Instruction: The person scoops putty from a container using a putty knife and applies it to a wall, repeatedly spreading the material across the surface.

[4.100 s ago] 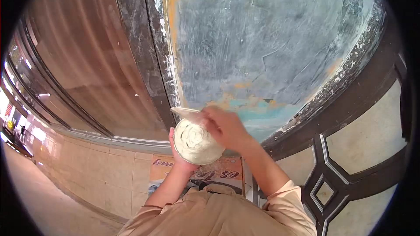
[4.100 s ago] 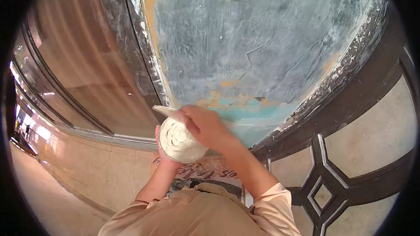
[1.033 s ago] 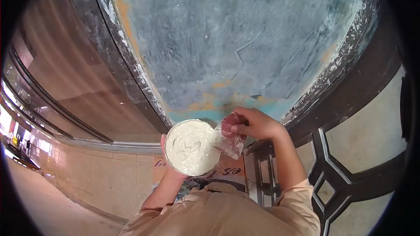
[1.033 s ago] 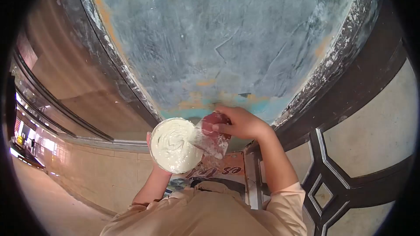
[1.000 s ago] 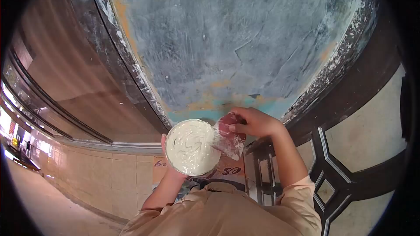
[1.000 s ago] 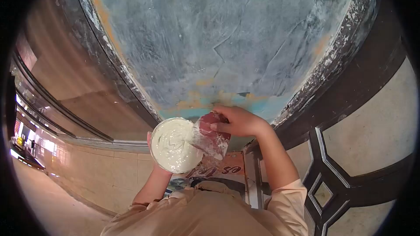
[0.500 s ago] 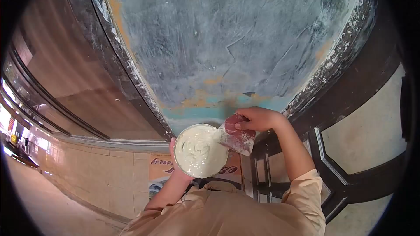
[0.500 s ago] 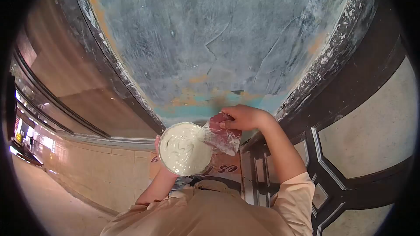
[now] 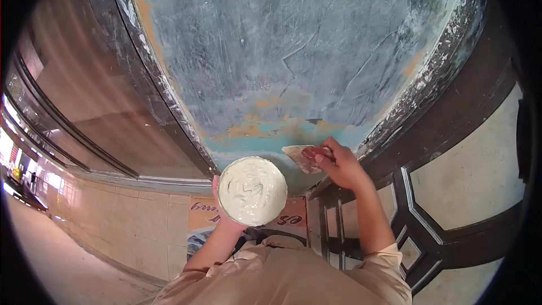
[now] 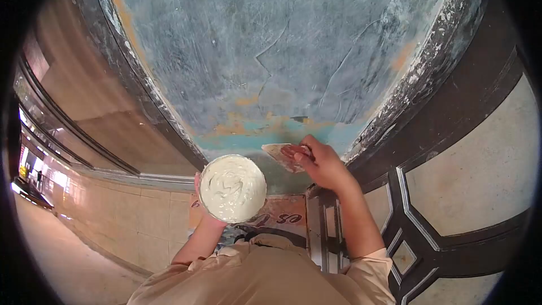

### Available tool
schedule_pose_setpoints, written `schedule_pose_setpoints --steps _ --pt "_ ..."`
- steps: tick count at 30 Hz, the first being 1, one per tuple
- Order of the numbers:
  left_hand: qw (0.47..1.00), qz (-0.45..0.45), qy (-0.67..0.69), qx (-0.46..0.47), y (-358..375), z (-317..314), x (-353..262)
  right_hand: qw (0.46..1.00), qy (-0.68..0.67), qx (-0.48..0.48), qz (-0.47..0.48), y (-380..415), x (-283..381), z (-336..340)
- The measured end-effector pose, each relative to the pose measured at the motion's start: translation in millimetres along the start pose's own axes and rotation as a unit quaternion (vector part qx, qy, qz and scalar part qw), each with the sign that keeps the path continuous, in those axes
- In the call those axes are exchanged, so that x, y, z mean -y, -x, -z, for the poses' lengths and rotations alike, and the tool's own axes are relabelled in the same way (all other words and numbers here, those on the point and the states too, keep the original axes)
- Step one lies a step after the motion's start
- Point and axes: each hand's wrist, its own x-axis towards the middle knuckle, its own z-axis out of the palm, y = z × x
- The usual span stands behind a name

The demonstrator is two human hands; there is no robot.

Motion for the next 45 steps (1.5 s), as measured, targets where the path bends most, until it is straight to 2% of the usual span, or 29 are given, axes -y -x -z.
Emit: schedule_pose_setpoints --steps 1,2,5,6,7,9,10,12,15,22,24,26,28,29,31,33,34,35,36,40,42,43,45 --pt "1.0 -0.01 -0.008 -0.01 -1.0 -0.4 1.6 0.996 -0.047 -0.053 0.049 1.2 10.5 -11.3" --pt "1.0 -0.01 -0.025 -0.009 -2.6 -4.7 3.3 0.998 -0.011 -0.056 -0.014 14.1 29.3 -11.2" --pt "0.999 -0.022 -0.024 -0.011 -5.4 -9.0 7.3 0.994 -0.002 -0.108 0.02 27.5 28.0 -36.7" --pt "1.0 -0.016 -0.02 -0.01 -5.1 -11.5 7.7 0.985 0.019 -0.144 0.092 28.4 20.3 -46.5" --pt "1.0 -0.015 -0.021 -0.012 -5.4 -11.4 8.6 0.985 0.018 -0.144 0.091 28.9 14.4 -50.3" --pt "1.0 -0.007 -0.018 0.001 -8.5 -11.1 11.1 0.968 0.067 -0.12 0.21 29.7 9.3 -55.1" --pt "0.999 -0.03 -0.032 0.001 -12.2 -10.0 13.6 0.968 0.067 -0.122 0.208 29.1 5.0 -58.6" --pt "0.999 -0.022 -0.043 -0.005 -12.0 -10.2 14.1 0.937 0.157 -0.161 0.268 29.2 -4.5 -65.9" --pt "0.998 -0.014 -0.062 -0.008 -8.4 -13.3 13.3 0.914 0.193 -0.198 0.296 27.8 -8.5 -70.6" --pt "0.998 -0.045 -0.05 -0.01 -1.9 -8.4 8.4 0.914 0.208 -0.163 0.307 21.5 -12.5 -76.2" --pt "0.997 -0.051 -0.055 -0.014 -1.3 -8.6 9.1 0.932 0.197 -0.123 0.28 19.9 -9.2 -75.8" --pt "0.997 -0.036 -0.035 0.056 0.3 -9.1 7.5 0.938 0.19 -0.119 0.266 18.9 -5.1 -75.3" --pt "0.999 -0.043 -0.027 0.013 0.2 -4.8 3.3 0.943 0.183 -0.115 0.254 16.2 -4.3 -76.2" --pt "0.998 -0.055 -0.038 -0.012 0.4 -4.2 -0.1 0.946 0.16 -0.144 0.244 15.9 -5.8 -75.6" --pt "0.998 -0.055 -0.035 -0.016 1.0 -7.2 -6.9 0.946 0.137 -0.174 0.238 13.5 -6.0 -72.4" --pt "0.999 -0.037 -0.011 -0.016 2.7 -5.6 -14.1 0.969 0.071 -0.2 0.126 18.9 -1.8 -72.2" --pt "0.999 -0.037 -0.023 -0.017 3.0 -4.7 -14.2 0.969 0.07 -0.202 0.123 20.7 2.1 -71.9" --pt "0.999 -0.036 -0.033 -0.018 2.8 -5.5 -13.4 0.988 -0.017 -0.157 0.004 22.4 6.7 -70.0" --pt "0.999 -0.033 -0.032 -0.018 2.2 -4.2 -13.6 0.982 -0.103 -0.108 -0.114 23.0 9.1 -68.7" --pt "0.999 -0.036 -0.027 -0.028 2.3 -0.2 -17.6 0.962 -0.199 -0.173 -0.064 15.9 -1.9 -77.0" --pt "0.998 -0.037 -0.038 -0.042 3.5 -0.1 -20.8 0.91 -0.353 -0.184 -0.112 13.5 -12.2 -81.7" --pt "0.998 -0.042 -0.033 -0.04 3.9 4.8 -22.9 0.91 -0.353 -0.186 -0.114 13.2 -18.3 -83.8" --pt "0.999 -0.038 0.003 -0.011 7.6 9.4 -28.0 0.867 -0.449 -0.164 -0.139 13.7 -26.5 -86.4"
